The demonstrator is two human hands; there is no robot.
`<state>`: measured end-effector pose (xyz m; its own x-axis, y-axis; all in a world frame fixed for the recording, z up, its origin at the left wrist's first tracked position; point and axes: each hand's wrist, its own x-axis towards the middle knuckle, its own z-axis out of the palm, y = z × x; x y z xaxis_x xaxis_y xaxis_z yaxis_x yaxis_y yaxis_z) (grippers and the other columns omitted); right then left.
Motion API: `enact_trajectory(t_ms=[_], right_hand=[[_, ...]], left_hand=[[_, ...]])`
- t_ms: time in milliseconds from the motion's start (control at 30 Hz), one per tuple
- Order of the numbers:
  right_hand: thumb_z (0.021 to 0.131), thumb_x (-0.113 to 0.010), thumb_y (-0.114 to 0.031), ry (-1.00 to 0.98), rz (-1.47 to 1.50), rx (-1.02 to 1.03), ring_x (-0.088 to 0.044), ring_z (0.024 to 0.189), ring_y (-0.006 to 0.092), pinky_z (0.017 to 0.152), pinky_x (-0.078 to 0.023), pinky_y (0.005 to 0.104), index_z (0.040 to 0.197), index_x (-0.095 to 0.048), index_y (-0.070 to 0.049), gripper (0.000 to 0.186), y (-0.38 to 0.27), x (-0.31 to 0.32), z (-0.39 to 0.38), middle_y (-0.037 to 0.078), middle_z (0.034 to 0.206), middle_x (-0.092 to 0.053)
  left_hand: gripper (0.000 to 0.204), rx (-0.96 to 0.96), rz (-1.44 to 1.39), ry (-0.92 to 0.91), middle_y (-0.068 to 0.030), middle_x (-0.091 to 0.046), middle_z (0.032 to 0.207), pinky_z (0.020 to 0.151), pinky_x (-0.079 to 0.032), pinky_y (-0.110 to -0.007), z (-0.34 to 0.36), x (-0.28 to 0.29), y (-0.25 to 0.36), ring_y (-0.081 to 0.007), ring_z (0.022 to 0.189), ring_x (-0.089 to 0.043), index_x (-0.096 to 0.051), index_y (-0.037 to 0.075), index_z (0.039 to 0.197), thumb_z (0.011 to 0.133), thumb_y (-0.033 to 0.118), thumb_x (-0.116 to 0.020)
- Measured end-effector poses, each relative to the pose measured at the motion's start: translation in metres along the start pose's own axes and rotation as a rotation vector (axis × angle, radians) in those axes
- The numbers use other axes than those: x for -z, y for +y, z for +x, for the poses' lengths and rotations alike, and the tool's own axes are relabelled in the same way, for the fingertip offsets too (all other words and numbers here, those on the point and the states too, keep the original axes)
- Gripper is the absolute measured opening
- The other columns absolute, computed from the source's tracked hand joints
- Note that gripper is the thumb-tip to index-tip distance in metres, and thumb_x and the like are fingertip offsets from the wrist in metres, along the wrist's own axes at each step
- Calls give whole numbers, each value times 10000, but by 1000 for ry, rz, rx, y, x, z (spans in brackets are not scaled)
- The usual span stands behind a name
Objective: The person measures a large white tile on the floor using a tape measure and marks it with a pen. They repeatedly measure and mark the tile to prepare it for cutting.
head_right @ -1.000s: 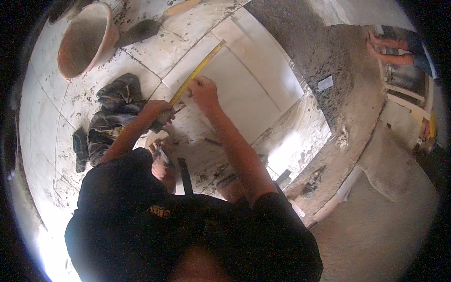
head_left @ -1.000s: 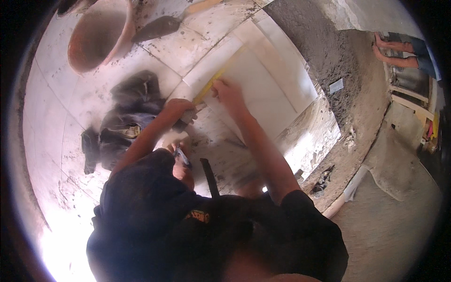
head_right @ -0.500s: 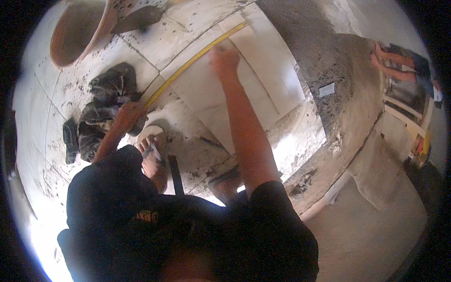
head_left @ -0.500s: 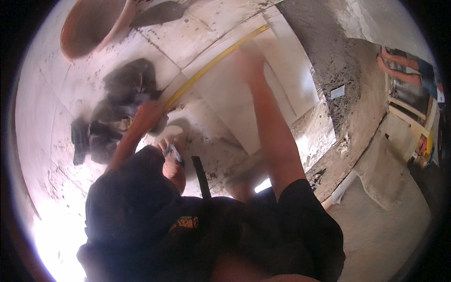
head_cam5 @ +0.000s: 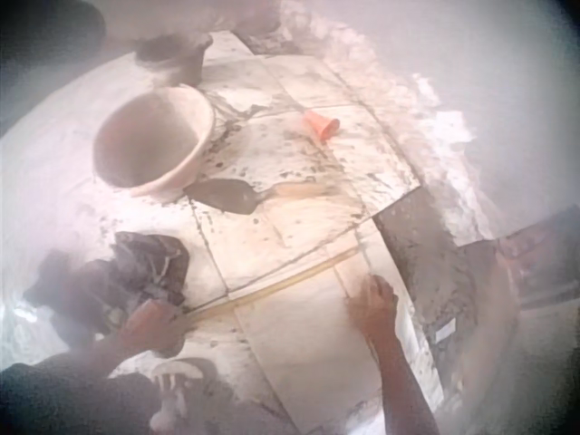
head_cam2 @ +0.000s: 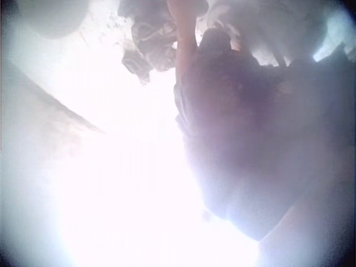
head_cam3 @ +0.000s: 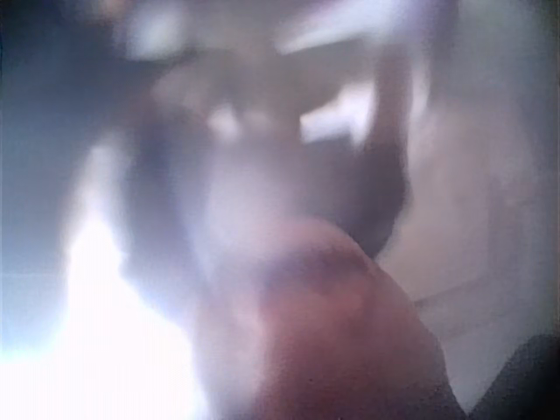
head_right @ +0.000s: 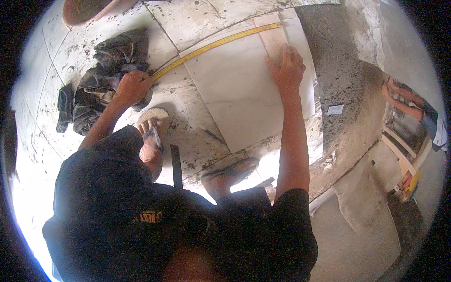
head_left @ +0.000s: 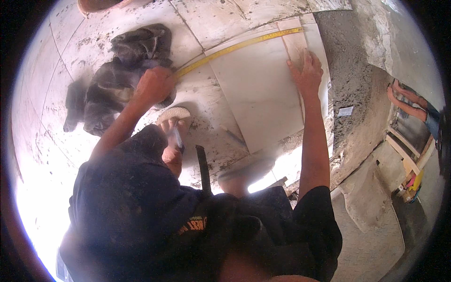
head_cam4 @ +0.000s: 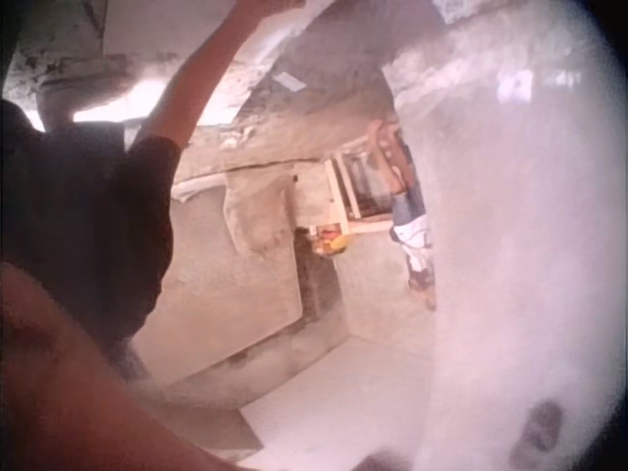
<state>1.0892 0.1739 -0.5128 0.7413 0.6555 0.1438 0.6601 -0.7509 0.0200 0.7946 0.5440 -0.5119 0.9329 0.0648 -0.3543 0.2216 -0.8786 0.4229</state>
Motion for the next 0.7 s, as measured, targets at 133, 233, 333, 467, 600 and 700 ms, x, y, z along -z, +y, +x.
enact_trajectory(t_ms=[133,233,333,467,600,700], right_hand=[[818,-707,-506,25,19,36,-528,1169,386,940,-444,534,1343,-530,-82,697,2,-4,-2,195,1299,-536],[832,-695,-498,32,14,36,-522,1162,394,946,-438,535,1336,-535,-72,679,1,-4,-2,197,1294,-535],[838,-689,-494,21,22,31,-512,1169,397,959,-429,537,1330,-541,-67,668,0,-3,-1,201,1291,-532],[846,-684,-481,42,24,23,-502,1181,399,968,-421,539,1324,-547,-65,648,5,-11,-3,212,1286,-536],[854,-672,-480,45,66,20,-498,1185,408,962,-423,541,1329,-536,-64,646,17,-9,-4,225,1276,-547],[852,-671,-478,21,40,-8,-502,1177,417,956,-425,546,1328,-538,-67,643,11,-13,0,226,1279,-548]], left_hand=[[229,204,-125,-24,-193,-667,950,783,-542,-475,-1,6,12,-399,876,-664,-699,76,904,867,250,-555],[236,219,-154,3,-203,-672,954,794,-539,-479,0,6,12,-400,894,-664,-702,61,894,863,237,-548],[266,164,-59,-84,-215,-677,969,811,-534,-491,3,3,6,-416,903,-661,-705,41,873,856,250,-541],[252,172,-86,-94,-222,-664,928,759,-537,-484,7,1,4,-396,847,-664,-698,21,886,841,229,-563],[229,142,-43,-28,-222,-648,863,704,-529,-507,14,-14,5,-399,795,-657,-687,24,852,843,228,-582],[221,27,76,-31,-217,-653,859,697,-529,-513,17,-9,5,-399,778,-659,-693,40,873,857,236,-592]])
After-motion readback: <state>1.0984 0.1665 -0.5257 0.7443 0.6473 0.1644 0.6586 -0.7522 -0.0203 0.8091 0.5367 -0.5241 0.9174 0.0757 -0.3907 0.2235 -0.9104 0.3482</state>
